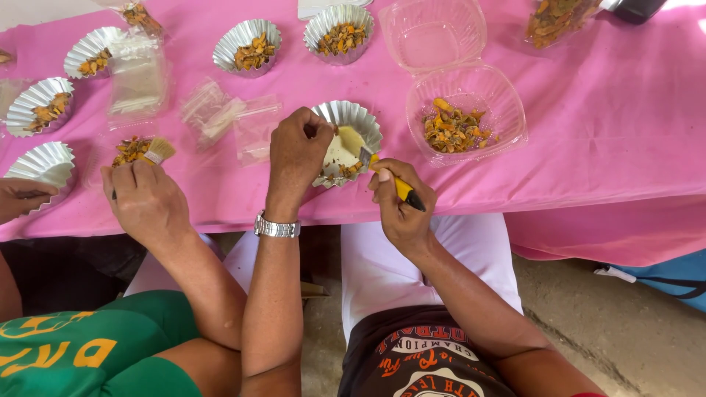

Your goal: The person uses a brush to sweep dried fruit pieces from a paper cup into a plastic container, then transfers the pieces into a small plastic bag. The person repeats this process with multiple cups and bags on a pink tablecloth.

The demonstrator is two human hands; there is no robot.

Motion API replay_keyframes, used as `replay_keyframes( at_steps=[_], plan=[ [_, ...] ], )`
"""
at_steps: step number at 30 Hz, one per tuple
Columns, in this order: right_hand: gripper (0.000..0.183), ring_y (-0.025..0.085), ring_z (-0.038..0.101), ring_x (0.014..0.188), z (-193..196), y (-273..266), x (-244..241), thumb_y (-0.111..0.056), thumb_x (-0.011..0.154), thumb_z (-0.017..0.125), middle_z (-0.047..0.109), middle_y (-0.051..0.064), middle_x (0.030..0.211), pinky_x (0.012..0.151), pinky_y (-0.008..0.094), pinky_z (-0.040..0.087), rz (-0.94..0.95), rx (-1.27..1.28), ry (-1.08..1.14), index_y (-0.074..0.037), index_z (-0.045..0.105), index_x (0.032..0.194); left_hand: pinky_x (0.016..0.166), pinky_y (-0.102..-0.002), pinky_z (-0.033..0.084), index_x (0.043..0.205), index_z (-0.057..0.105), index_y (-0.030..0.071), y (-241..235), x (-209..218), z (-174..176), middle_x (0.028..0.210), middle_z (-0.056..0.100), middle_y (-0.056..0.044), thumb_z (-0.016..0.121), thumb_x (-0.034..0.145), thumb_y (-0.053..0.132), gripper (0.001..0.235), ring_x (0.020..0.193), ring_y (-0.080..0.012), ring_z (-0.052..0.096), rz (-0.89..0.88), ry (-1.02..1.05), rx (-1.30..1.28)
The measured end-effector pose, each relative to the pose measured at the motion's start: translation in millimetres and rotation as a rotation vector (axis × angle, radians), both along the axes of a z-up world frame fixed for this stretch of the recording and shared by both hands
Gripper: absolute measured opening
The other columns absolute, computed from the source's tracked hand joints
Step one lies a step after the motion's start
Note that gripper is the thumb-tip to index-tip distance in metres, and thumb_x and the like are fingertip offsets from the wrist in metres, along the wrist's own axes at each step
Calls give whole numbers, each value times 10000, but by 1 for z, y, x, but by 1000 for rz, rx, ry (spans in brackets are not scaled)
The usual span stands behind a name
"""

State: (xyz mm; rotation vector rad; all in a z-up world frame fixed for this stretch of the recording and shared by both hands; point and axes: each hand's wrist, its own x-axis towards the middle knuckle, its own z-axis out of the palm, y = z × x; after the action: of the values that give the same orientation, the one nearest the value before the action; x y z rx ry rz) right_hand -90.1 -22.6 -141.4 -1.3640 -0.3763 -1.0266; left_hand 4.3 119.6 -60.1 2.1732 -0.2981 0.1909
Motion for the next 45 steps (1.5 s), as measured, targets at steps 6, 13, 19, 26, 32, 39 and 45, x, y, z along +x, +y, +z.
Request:
replay_keyframes(
  at_steps=[6,13,19,26,32,39,45],
  plan=[
    [191,140,626,572,6,0,-4,-13,1040,512,701,147,791,589,283,549,33,3,-1,70,667,1113,645,-357,503,860,719,46,0,-5,-1,714,649,-111,637,893,84,96,700,-214,624,-118,-10,-85],
    [208,135,622,568,1,-2,-4,-33,1047,504,697,147,801,587,273,544,15,34,-20,77,657,1135,661,-347,481,882,675,49,3,-1,-3,753,633,-112,611,942,33,89,751,-213,580,-177,-75,-132],
    [199,116,572,508,8,0,-3,-21,1036,513,667,122,685,511,240,499,0,7,16,68,690,1043,682,-328,481,914,674,77,-33,-9,24,813,648,-94,579,1002,59,131,777,-213,581,-158,-131,-209],
    [201,103,477,480,-2,-3,-1,-55,1035,543,582,88,575,478,253,441,-108,-37,53,27,711,963,712,-465,550,774,649,122,-127,13,9,682,623,-92,664,845,164,84,798,-352,637,-295,-244,273],
    [231,165,604,679,8,1,-9,-177,1109,477,551,66,662,665,283,510,-37,5,106,12,589,1180,538,-319,508,676,625,135,-107,6,39,607,653,17,526,859,-18,259,650,-160,625,-308,-260,201],
    [207,114,578,529,-1,-1,2,-59,1073,486,657,163,821,537,255,515,-33,137,34,91,605,1151,782,-510,556,849,689,88,-30,-15,19,771,701,-151,632,924,13,120,870,-397,695,-204,-161,209],
    [225,114,577,528,-2,0,4,-64,1073,470,638,165,812,527,251,510,-40,122,58,99,605,1150,870,-488,552,907,745,159,-29,3,-34,855,709,-104,741,840,138,70,981,-362,660,-225,-70,461]
  ],
)
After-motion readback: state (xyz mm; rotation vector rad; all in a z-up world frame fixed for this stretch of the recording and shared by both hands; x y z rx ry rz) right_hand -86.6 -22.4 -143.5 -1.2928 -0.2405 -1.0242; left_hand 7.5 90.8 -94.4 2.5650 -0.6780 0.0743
